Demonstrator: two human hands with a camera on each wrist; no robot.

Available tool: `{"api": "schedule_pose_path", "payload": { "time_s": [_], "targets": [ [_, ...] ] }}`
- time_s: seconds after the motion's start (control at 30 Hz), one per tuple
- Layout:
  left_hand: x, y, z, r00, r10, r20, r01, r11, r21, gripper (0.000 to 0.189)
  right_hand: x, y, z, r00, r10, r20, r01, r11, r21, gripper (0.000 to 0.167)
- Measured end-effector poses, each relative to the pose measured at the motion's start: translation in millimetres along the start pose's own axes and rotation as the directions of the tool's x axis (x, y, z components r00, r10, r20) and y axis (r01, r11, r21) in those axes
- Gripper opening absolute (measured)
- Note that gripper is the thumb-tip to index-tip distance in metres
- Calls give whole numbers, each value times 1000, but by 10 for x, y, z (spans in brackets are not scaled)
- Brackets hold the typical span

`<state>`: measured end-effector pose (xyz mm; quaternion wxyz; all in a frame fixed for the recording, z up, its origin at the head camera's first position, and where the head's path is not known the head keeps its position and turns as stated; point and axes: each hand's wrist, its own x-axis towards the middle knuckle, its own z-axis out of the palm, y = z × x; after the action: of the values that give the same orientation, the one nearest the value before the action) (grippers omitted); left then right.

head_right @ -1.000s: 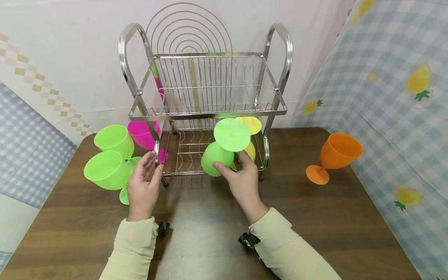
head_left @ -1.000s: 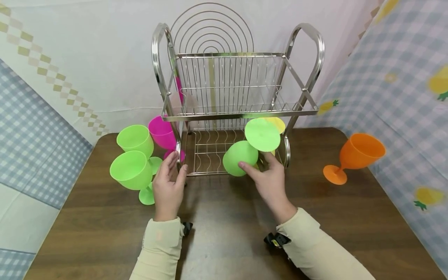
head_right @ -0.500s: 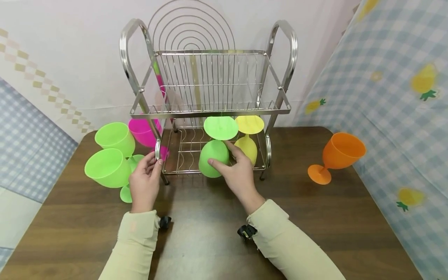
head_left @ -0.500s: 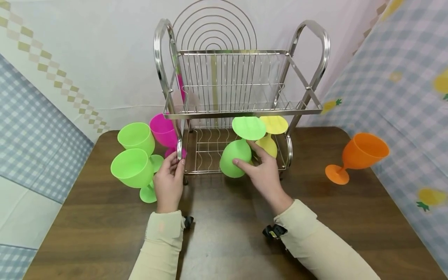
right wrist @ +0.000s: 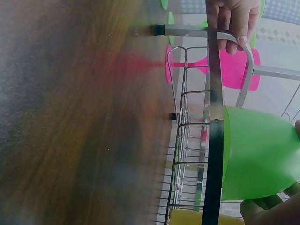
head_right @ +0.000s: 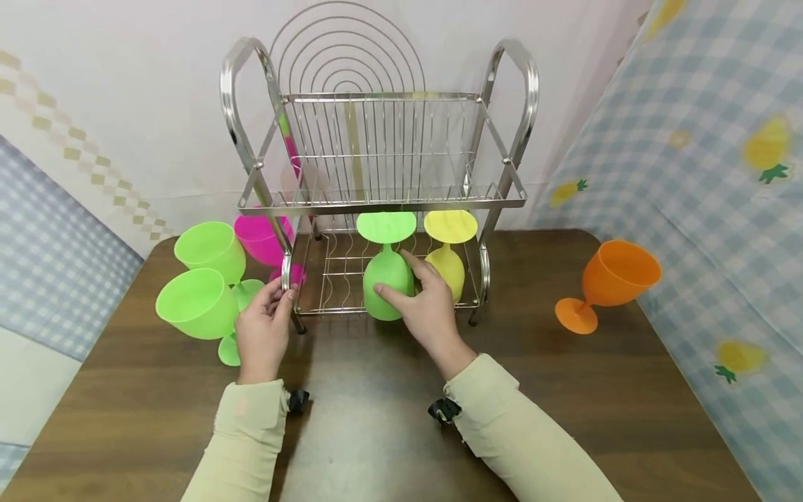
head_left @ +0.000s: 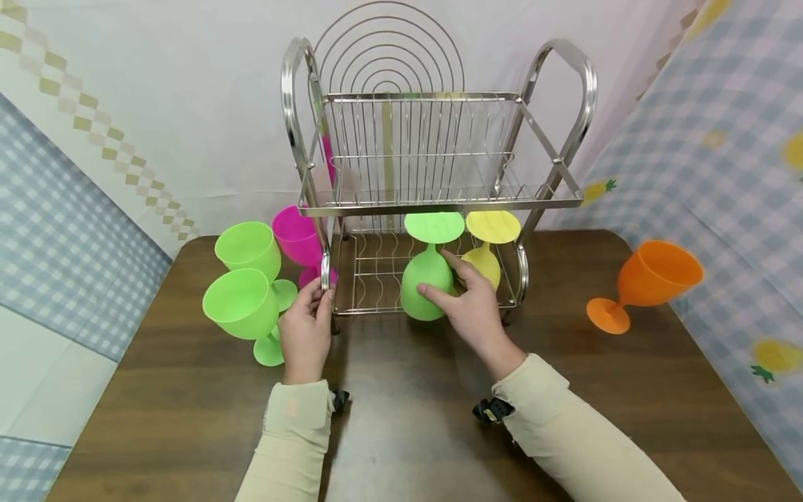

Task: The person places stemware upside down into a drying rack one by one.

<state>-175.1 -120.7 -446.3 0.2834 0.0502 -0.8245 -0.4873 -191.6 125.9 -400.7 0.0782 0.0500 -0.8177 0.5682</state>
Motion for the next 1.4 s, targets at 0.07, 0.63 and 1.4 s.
{"api": "schedule_pose_path", "payload": {
  "time_s": [0.07, 0.63, 1.4],
  "targets": [
    [-18, -8, 19, 1000, -1, 9, 1, 1000, -3, 23, 16, 16, -3, 1000, 7, -1, -7, 1000, -10, 74],
    [-20, -21, 19, 1000, 24, 8, -24, 1000, -12, 21, 153, 63, 190, 1000, -25, -19, 20, 970, -243, 72],
    [-13, -50, 8, 1000, 21, 0, -21, 1000, -3, 21, -15, 161, 99, 999, -24, -46, 15, 982, -188, 78]
  ]
}}
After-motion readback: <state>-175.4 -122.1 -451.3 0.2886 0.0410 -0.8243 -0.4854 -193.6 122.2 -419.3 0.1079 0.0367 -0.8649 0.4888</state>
